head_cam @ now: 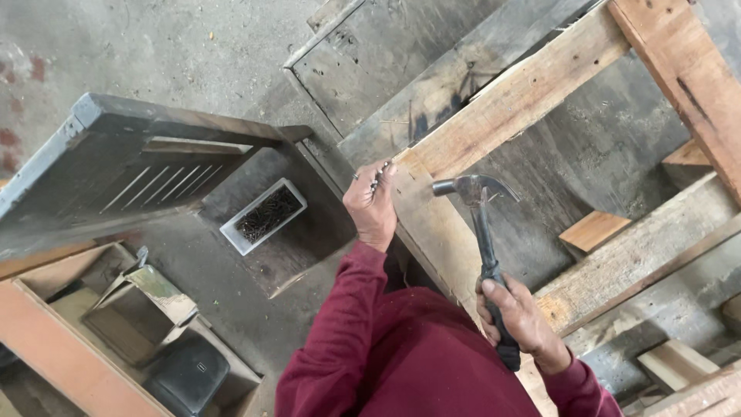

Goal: The person arranges wooden planks on a workbench to form a rectangular frame. They then retrieve nails from a container and use a hammer to fasten the planks together, securing the frame structure.

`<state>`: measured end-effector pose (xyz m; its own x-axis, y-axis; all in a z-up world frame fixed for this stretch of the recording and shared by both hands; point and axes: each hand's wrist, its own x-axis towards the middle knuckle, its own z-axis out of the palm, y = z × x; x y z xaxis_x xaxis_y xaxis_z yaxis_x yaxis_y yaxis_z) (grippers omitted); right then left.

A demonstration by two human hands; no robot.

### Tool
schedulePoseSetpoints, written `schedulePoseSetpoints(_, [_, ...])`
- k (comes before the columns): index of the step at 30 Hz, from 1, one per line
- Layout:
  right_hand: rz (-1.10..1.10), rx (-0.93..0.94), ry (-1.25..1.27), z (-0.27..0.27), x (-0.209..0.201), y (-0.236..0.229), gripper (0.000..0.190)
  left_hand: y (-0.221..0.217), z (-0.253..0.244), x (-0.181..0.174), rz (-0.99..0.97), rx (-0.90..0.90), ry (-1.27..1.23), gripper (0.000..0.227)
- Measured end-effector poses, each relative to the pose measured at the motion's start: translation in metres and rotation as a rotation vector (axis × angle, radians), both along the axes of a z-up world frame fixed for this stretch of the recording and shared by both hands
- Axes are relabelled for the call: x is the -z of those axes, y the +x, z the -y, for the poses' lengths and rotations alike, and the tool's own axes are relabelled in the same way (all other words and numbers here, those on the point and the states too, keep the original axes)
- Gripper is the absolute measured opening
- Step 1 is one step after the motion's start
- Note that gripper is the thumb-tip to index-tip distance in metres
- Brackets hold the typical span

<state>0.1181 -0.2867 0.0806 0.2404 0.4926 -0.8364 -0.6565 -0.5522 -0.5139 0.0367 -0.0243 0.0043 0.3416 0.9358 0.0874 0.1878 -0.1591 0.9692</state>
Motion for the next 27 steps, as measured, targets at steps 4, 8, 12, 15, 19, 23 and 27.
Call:
schedulePoseSetpoints(4, [0.298, -0.236, -0.001, -0.007, 0.003, 0.003, 0.039, 0.006, -0.006, -0.012, 0.027, 0.002, 0.053, 0.009])
schedulePoseSetpoints(8, [0.389, -0.461, -0.178, -0.016, 0.008, 0.0, 0.043, 0.012, -0.006, -0.015, 0.042, -0.009, 0.061, 0.01])
schedulePoseSetpoints(12, [0.478, -0.521, -0.28, -0.026, 0.01, -0.001, 0.045, 0.01, -0.013, -0.017, 0.0, 0.081, 0.147, 0.01])
schedulePoseSetpoints(15, [0.57, -0.528, -0.238, -0.026, 0.006, -0.006, 0.043, 0.0, -0.022, -0.021, -0.014, 0.073, 0.065, 0.011])
schedulePoseSetpoints(19, [0.537, -0.454, -0.238, -0.027, 0.002, -0.006, 0.039, -0.022, -0.029, -0.025, -0.031, 0.054, 0.03, 0.007])
schedulePoseSetpoints(23, [0.579, -0.495, -0.227, -0.03, 0.004, -0.011, 0.04, -0.025, -0.026, -0.021, -0.023, 0.116, 0.082, 0.008])
schedulePoseSetpoints(27, [0.617, -0.608, -0.256, -0.035, 0.013, -0.01, 0.044, -0.017, -0.019, -0.015, -0.03, 0.156, 0.005, 0.01])
